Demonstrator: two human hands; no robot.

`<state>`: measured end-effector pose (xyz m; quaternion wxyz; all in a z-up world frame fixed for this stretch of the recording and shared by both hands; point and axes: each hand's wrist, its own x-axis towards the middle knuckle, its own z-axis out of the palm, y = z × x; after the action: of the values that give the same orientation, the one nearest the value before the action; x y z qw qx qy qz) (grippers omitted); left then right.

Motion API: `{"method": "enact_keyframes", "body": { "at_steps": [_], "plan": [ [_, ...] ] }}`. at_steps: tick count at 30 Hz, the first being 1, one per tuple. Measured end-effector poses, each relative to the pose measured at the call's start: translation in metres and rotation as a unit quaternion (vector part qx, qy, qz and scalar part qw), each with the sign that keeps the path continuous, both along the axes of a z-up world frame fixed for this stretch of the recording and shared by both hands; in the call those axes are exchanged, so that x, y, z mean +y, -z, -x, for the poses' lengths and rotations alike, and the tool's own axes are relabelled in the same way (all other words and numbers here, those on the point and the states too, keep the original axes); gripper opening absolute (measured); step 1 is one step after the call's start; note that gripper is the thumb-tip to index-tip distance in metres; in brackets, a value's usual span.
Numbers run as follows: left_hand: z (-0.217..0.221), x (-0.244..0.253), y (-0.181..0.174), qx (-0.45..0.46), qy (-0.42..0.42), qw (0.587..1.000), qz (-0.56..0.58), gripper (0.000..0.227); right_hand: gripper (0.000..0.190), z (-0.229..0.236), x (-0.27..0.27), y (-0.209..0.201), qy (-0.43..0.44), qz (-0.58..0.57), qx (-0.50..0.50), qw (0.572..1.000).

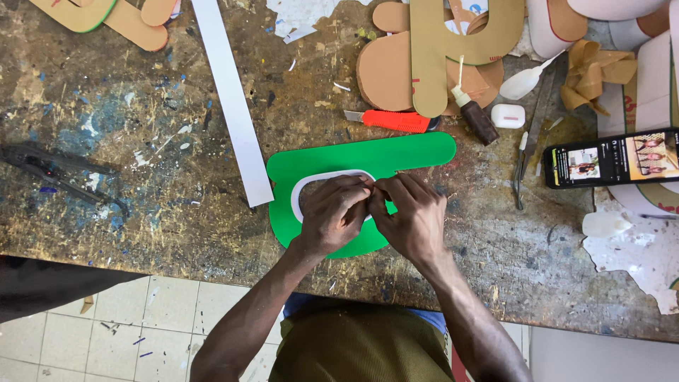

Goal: The person applies glue to a white paper strip and presses it onto the inner edge of a green letter-shaped cutout. They then pick up a long white strip, measure it against the letter, and continue applying glue and attaching the strip to the letter's edge.

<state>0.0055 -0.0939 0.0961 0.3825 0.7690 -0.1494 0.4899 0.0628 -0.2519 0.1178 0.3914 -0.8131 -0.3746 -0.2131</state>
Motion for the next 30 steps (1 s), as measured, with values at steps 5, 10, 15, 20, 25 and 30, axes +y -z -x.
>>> {"method": "enact_keyframes", "body": {
  "at_steps": [5, 10, 15, 20, 25, 30],
  "plan": [
    [-0.001, 0.004, 0.002, -0.002, 0.034, 0.999, 0.007, 0.022, 0.012, -0.007, -0.005, 0.005, -0.058, -0.058, 0.171, 0.982],
    [0.002, 0.003, 0.014, -0.012, 0.057, 0.998, 0.018, 0.02, 0.008, -0.008, -0.01, 0.01, -0.071, -0.093, 0.298, 0.947],
    [0.005, 0.005, 0.015, 0.002, 0.07, 0.995, 0.065, 0.026, 0.009, 0.002, -0.008, -0.01, -0.082, -0.131, 0.364, 0.919],
    [0.014, -0.001, -0.002, 0.067, 0.166, 0.943, 0.281, 0.025, 0.006, 0.012, -0.012, -0.016, -0.132, -0.205, 0.378, 0.893],
    [0.017, -0.002, -0.007, 0.08, 0.218, 0.91, 0.344, 0.027, 0.005, 0.015, -0.014, -0.013, -0.146, -0.239, 0.374, 0.884],
    [0.017, -0.002, -0.008, 0.093, 0.212, 0.909, 0.346, 0.026, 0.011, 0.013, -0.015, -0.016, -0.155, -0.235, 0.37, 0.885]
  ]
}}
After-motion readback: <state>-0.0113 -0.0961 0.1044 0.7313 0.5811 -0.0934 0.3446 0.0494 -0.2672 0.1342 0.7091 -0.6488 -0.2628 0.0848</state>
